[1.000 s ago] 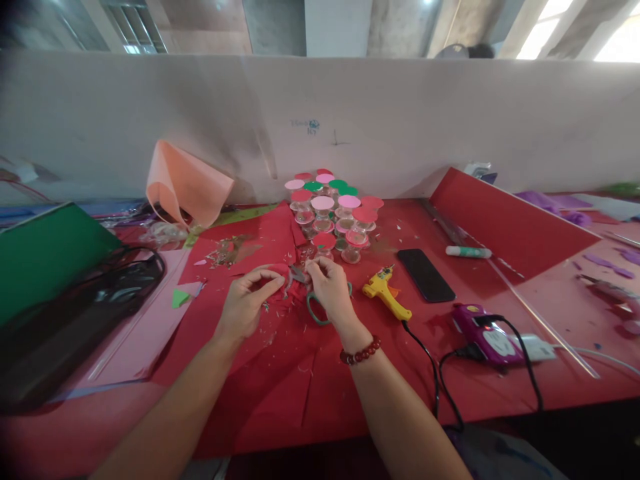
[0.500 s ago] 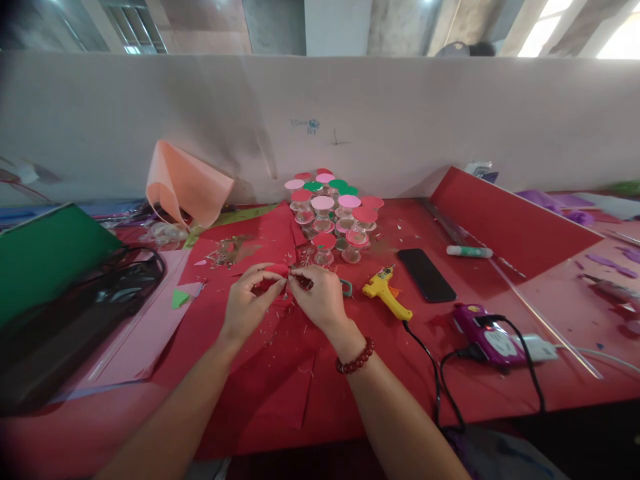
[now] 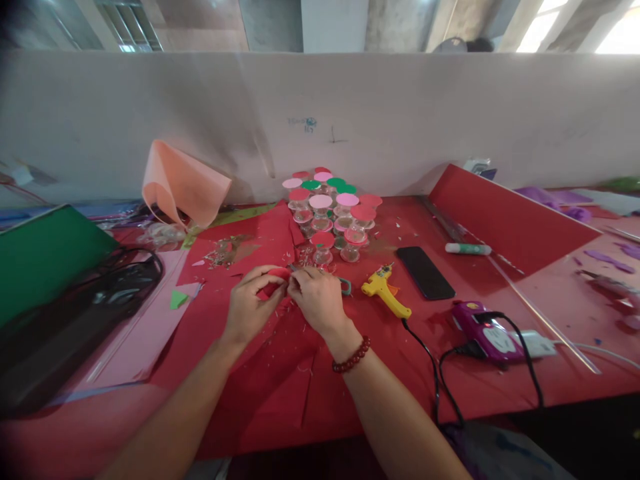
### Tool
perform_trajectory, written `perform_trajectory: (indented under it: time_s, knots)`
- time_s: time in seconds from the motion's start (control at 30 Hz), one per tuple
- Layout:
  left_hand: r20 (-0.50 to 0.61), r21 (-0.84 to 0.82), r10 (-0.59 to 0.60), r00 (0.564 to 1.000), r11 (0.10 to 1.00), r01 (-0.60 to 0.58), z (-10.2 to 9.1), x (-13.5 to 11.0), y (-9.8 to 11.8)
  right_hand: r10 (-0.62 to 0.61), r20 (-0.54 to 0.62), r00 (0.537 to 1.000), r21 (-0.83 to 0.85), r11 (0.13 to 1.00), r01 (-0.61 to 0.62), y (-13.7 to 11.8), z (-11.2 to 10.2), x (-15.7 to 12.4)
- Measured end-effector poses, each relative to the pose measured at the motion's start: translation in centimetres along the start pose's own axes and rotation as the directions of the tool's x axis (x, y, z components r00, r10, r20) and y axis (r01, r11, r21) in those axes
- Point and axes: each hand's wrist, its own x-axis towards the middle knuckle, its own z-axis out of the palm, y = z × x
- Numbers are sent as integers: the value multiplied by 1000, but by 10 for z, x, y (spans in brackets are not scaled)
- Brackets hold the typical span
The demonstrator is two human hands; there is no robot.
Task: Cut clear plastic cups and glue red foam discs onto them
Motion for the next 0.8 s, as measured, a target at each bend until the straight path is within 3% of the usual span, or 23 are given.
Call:
perform_trajectory:
  time_s: [0.2, 0.33, 0.53, 0.8]
  knots:
    - [39, -90, -106, 994, 990, 109, -2, 2, 1, -17, -10, 1000, -17, 1000, 17, 2, -2, 1]
    - [95, -182, -231, 968, 952, 245, -7, 6, -2, 14, -35, 999, 124, 992, -10, 3, -4, 2]
    - [203, -399, -317, 926, 837, 374, -9, 9, -8, 42, -50, 998, 317, 948, -24, 5, -3, 3]
    - [281, -549, -376, 883, 692, 470, -8, 8, -11, 32, -66, 997, 353, 935, -7, 6, -3, 4]
